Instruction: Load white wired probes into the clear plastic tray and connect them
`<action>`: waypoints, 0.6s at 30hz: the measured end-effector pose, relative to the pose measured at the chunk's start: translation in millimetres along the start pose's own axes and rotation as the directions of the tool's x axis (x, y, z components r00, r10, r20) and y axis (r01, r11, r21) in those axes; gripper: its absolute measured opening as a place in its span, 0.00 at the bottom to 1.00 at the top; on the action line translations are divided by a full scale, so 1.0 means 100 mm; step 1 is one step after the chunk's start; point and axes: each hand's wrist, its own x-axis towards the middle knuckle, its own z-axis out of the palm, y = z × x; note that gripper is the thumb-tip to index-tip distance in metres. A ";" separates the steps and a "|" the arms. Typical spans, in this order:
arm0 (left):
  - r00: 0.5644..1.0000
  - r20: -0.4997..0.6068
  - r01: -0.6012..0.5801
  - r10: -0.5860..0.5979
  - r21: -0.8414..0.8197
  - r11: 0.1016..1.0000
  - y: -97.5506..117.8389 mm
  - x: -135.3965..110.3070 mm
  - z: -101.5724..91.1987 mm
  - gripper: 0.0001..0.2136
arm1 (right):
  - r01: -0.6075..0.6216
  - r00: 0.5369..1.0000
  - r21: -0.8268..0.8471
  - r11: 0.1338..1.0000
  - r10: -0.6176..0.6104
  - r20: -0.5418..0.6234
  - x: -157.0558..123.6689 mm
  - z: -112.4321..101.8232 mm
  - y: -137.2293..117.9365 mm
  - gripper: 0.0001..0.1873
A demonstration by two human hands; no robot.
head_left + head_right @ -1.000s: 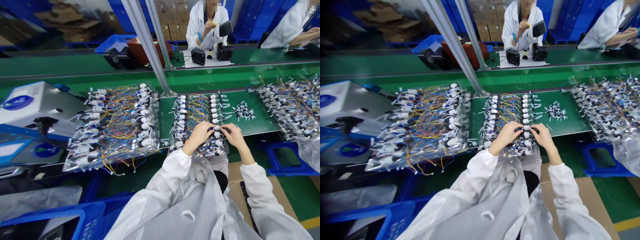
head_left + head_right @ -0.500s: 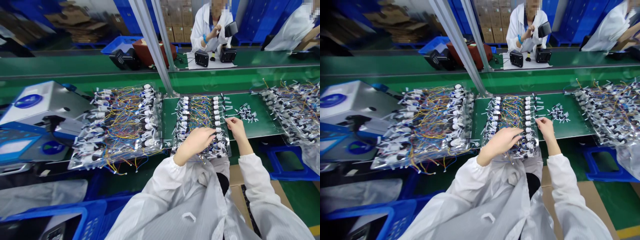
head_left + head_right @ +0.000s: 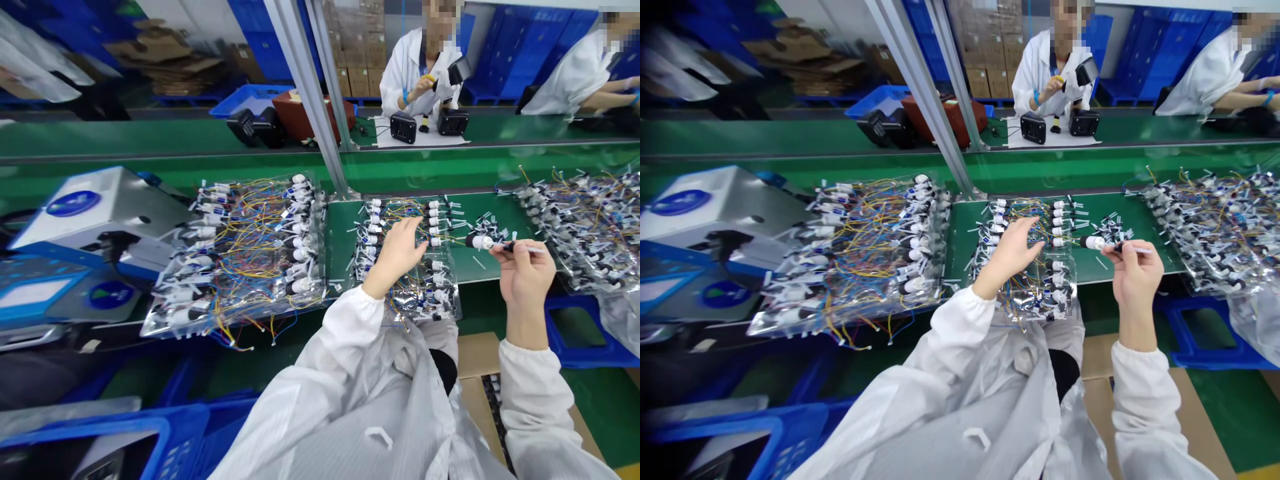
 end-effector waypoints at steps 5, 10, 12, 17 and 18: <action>0.988 0.129 0.076 -0.090 0.112 0.991 -0.31 0.33 0.26 0.22 | -0.050 0.999 0.029 0.998 0.050 -0.007 -0.03 -0.02 0.11 0.16; 0.981 0.171 0.084 -0.093 0.064 0.994 -0.52 0.39 0.41 0.06 | -0.085 0.996 0.038 0.996 0.085 0.007 -0.03 -0.06 0.19 0.16; 0.983 0.159 0.089 -0.092 0.027 0.996 -0.59 0.38 0.43 0.04 | -0.093 0.996 0.041 0.995 0.093 0.001 -0.02 -0.08 0.22 0.16; 0.981 0.175 0.110 -0.088 -0.122 0.986 -0.74 0.36 0.44 0.06 | -0.053 0.994 0.056 0.997 0.058 -0.088 0.01 -0.15 0.27 0.17; 0.979 0.181 0.124 -0.093 -0.164 0.979 -0.76 0.37 0.44 0.06 | -0.049 0.994 0.057 0.997 0.054 -0.097 0.02 -0.16 0.27 0.17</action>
